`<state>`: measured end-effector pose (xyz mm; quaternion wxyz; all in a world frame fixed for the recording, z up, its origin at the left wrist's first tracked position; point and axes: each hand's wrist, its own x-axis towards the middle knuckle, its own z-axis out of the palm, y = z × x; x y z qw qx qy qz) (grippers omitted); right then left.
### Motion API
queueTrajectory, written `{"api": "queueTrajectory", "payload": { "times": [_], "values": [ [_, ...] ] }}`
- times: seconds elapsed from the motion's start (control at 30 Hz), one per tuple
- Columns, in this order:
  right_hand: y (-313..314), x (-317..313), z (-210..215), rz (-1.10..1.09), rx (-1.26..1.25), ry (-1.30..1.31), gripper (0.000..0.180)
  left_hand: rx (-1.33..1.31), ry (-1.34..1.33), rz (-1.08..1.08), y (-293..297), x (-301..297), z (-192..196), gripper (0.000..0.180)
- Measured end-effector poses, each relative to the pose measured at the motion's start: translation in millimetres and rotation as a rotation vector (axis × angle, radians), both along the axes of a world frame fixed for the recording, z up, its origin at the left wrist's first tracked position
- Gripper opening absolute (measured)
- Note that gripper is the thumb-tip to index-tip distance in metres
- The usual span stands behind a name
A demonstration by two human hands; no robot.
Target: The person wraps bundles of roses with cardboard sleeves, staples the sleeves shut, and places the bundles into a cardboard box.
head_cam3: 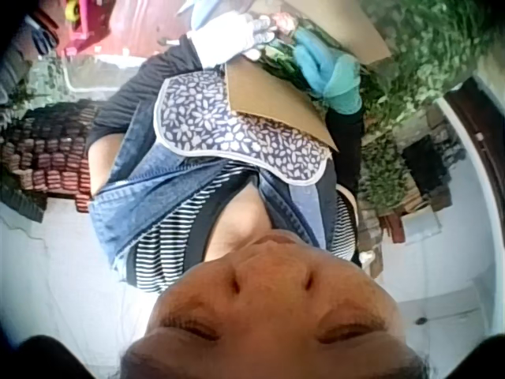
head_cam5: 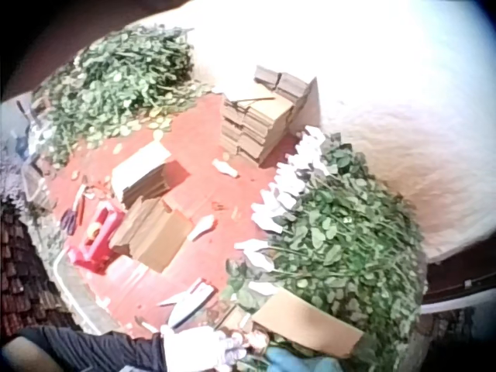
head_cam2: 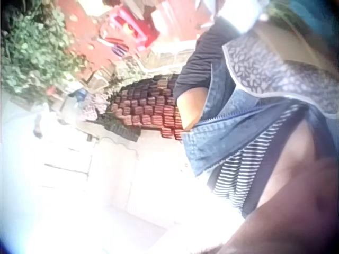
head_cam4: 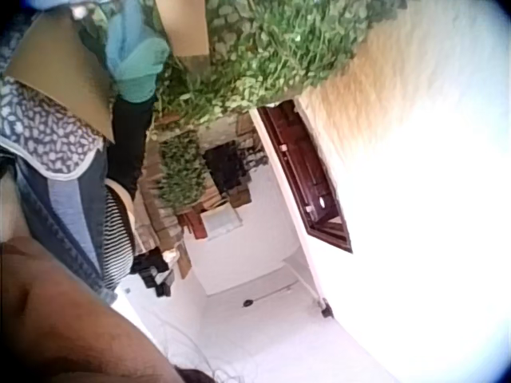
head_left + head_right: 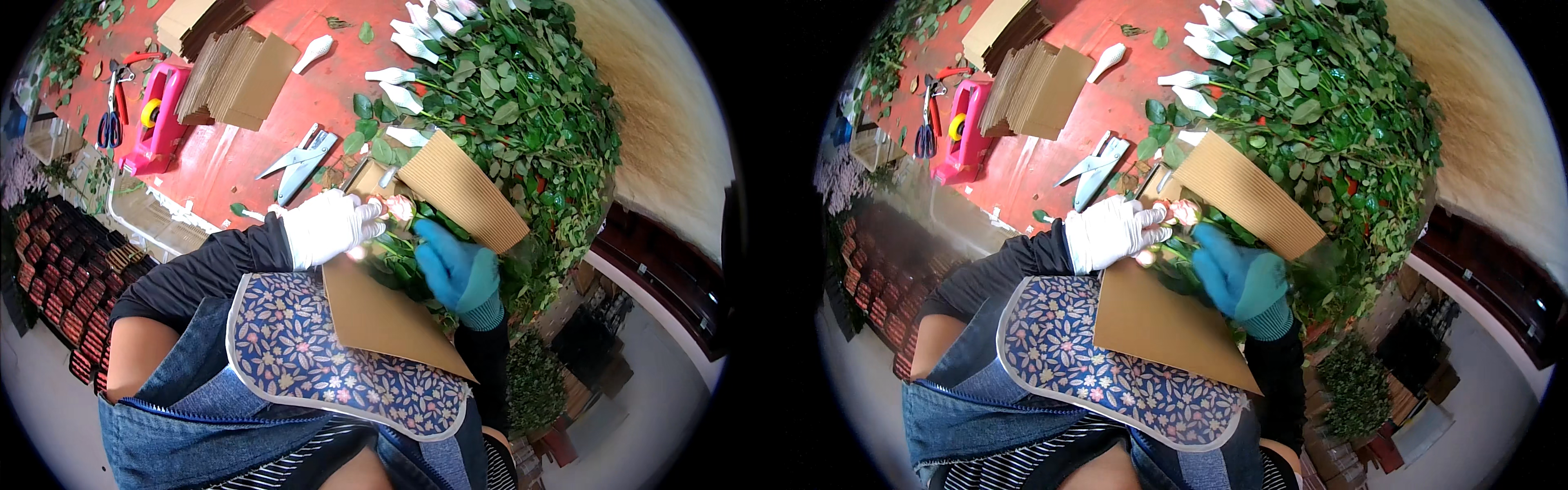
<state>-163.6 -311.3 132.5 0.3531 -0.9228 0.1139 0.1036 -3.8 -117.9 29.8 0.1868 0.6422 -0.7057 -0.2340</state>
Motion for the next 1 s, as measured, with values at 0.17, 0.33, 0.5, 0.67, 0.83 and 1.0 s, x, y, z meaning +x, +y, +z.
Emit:
{"api": "queueTrajectory", "payload": {
  "times": [0.17,0.33,0.5,0.67,0.83,1.0],
  "values": [
    [4,0,-37,0.017,-0.453,-0.063,0.037,-0.036,-0.046,0.002,0,-1,0,0.036],
    [5,3,-48,0.086,-0.514,0.136,0.017,0.015,-0.041,-0.016,-1,1,2,0.036],
    [-4,-7,-20,-0.063,-0.133,-0.057,0.016,-0.102,-0.031,-0.028,-2,2,1,0.037],
    [17,27,-25,-0.007,-0.257,-0.156,0.014,-0.038,0.008,0.007,-2,-3,-9,0.038],
    [19,23,-77,0.085,-0.695,-0.117,0.009,-0.026,-0.134,-0.003,-2,-1,6,0.037],
    [16,12,-95,0.064,-0.811,-0.015,0.011,0.038,-0.153,-0.02,-4,0,7,0.036]
  ]
}}
